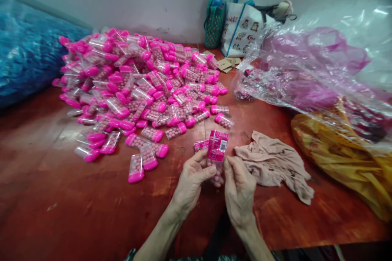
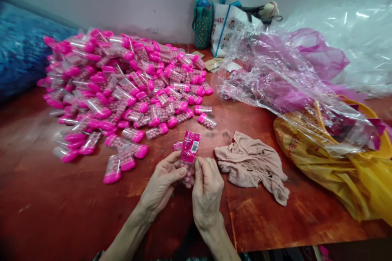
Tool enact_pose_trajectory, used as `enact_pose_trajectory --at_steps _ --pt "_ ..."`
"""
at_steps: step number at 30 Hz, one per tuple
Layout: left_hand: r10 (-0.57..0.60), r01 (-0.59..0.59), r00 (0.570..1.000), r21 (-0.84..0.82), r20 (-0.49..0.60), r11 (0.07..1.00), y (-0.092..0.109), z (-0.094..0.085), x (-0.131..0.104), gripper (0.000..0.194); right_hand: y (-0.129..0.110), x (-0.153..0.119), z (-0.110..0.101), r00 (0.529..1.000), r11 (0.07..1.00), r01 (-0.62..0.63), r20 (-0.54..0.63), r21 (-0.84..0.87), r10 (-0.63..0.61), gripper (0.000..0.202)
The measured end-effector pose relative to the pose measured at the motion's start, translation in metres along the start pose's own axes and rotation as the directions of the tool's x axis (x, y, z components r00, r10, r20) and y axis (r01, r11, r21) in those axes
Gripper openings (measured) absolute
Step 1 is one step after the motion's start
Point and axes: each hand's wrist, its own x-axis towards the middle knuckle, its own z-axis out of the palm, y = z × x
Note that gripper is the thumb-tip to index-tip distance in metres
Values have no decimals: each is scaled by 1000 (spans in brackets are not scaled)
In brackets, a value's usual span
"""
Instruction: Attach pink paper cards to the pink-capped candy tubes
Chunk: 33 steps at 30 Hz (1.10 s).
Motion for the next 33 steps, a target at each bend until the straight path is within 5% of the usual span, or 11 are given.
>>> enact_pose_trajectory --at_steps 6,14,33 --pt "65 -64 998 56 -26 996 0 -1 1 38 -3 4 -2 980 970 195 78 -149 -185 16" --pt "-18 17 999 44 36 999 3 -3 0 29 -4 12 -7 935 878 348 181 -328 -304 18" --pt "-56 55 998 72 24 996 2 -5 1 21 4 8 -3 925 844 374 89 -385 -370 10"
